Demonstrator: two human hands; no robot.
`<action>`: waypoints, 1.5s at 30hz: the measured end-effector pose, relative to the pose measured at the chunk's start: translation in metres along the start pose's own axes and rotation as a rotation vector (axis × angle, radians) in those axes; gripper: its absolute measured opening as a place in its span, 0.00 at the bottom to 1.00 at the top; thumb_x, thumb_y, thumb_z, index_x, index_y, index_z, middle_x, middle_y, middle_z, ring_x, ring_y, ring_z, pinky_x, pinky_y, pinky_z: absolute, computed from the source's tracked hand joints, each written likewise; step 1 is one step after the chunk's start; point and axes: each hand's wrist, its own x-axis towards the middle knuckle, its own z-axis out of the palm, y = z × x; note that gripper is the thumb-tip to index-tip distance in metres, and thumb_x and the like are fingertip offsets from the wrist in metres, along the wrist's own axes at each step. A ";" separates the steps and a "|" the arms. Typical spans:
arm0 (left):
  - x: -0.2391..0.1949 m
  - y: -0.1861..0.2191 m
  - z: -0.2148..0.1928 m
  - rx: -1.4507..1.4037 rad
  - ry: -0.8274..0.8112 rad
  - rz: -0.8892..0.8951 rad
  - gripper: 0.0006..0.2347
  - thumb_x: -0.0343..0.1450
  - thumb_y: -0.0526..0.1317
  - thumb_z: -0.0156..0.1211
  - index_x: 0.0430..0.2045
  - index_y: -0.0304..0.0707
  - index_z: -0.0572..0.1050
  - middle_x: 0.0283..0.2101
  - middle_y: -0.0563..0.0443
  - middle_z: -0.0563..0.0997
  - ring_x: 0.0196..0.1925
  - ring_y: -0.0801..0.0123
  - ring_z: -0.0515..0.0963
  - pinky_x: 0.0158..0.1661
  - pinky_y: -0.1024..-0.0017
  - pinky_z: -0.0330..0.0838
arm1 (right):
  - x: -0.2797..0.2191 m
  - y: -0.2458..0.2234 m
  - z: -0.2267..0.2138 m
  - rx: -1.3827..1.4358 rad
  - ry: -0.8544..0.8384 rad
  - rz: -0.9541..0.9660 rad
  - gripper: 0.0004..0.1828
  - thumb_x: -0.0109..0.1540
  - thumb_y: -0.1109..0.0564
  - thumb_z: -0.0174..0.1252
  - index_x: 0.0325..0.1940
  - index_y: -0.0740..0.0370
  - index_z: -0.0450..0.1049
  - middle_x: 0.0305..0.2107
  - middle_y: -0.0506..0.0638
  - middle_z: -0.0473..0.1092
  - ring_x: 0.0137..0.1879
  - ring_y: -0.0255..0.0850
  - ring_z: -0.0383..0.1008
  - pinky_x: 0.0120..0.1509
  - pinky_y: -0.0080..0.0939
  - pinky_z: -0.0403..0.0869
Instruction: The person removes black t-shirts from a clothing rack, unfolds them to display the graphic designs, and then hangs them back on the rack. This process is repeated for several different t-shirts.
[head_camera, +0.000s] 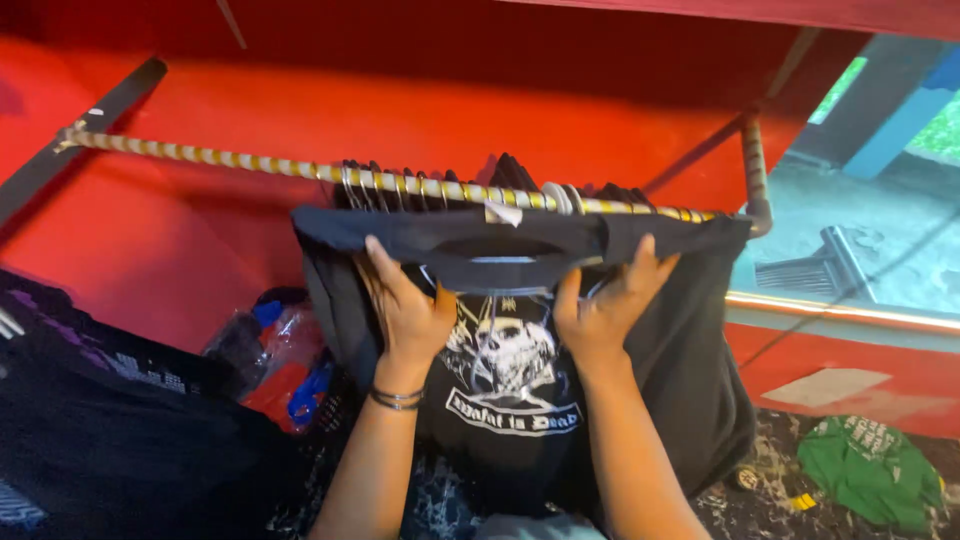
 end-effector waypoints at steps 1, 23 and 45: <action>0.011 -0.004 0.009 0.008 -0.006 -0.007 0.37 0.71 0.42 0.63 0.64 0.02 0.52 0.43 0.16 0.75 0.56 0.15 0.68 0.64 0.39 0.57 | 0.005 0.003 0.010 0.007 -0.010 0.003 0.47 0.57 0.62 0.66 0.75 0.82 0.53 0.67 0.73 0.57 0.72 0.74 0.54 0.77 0.72 0.45; 0.039 -0.038 0.062 0.057 -0.333 -0.277 0.27 0.74 0.50 0.60 0.69 0.43 0.65 0.71 0.41 0.64 0.72 0.48 0.63 0.68 0.45 0.46 | 0.033 0.000 0.043 -0.111 -0.518 0.260 0.26 0.66 0.46 0.58 0.66 0.60 0.70 0.58 0.58 0.70 0.67 0.55 0.67 0.76 0.60 0.50; -0.039 -0.078 -0.046 0.072 -0.295 -0.534 0.05 0.75 0.36 0.62 0.29 0.42 0.76 0.28 0.46 0.79 0.33 0.43 0.79 0.37 0.55 0.69 | -0.060 0.006 -0.075 -0.308 -0.401 0.423 0.12 0.68 0.56 0.68 0.41 0.62 0.71 0.28 0.52 0.66 0.34 0.54 0.69 0.45 0.48 0.66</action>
